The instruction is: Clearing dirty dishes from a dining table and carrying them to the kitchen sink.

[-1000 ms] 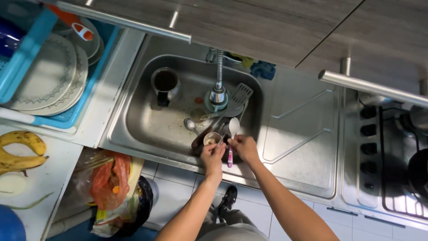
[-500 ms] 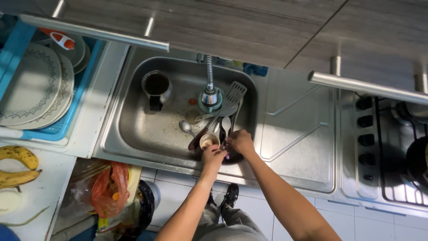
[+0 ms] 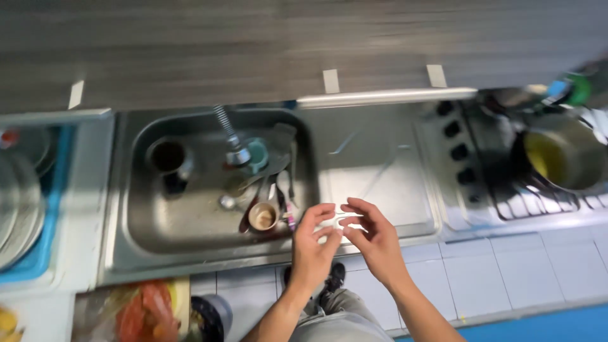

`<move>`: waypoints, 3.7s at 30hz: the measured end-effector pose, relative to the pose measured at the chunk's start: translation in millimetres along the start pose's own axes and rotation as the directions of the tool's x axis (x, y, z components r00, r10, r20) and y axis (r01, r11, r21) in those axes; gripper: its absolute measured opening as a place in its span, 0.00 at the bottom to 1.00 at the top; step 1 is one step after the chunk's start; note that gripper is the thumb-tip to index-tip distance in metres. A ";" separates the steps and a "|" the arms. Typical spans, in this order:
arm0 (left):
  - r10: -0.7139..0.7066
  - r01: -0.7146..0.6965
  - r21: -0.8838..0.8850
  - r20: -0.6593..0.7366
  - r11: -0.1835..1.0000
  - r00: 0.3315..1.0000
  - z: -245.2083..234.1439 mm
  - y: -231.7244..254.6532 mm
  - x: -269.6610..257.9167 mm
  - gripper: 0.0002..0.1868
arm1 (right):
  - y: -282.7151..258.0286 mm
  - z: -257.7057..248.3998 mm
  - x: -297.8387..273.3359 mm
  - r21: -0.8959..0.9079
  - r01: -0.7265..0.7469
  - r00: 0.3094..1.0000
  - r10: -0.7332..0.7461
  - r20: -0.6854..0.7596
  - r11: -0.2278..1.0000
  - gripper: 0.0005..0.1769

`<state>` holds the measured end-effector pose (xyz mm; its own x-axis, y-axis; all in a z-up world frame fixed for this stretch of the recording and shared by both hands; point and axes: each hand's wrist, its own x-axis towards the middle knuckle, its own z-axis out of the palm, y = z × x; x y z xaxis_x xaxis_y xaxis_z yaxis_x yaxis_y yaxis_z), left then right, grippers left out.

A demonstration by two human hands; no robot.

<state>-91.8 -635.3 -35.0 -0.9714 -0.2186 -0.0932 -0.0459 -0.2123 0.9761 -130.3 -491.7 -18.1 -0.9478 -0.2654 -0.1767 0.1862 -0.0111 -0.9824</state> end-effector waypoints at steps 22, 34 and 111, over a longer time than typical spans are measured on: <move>-0.061 0.166 -0.059 0.771 0.984 0.633 321.4 29.7 -50.7 0.24 | -66.9 -259.0 -180.7 0.111 0.394 0.707 -0.224 -0.671 0.912 0.35; -0.108 0.192 0.049 0.944 0.980 0.312 516.9 -11.7 -52.7 0.23 | -87.7 -401.3 -227.9 -0.045 0.353 0.313 -0.163 -0.936 0.935 0.33; 0.030 0.212 0.032 0.958 0.977 -0.286 1948.2 -271.5 38.8 0.35 | -163.0 -1779.0 -208.0 -0.305 0.390 -0.231 -0.229 -0.946 0.869 0.42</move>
<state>-571.3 1269.4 78.6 0.0527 0.9683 0.2443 -0.2581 -0.2231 0.9400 -424.0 1280.5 72.2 -0.0686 0.9755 0.2088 -0.2872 0.1811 -0.9406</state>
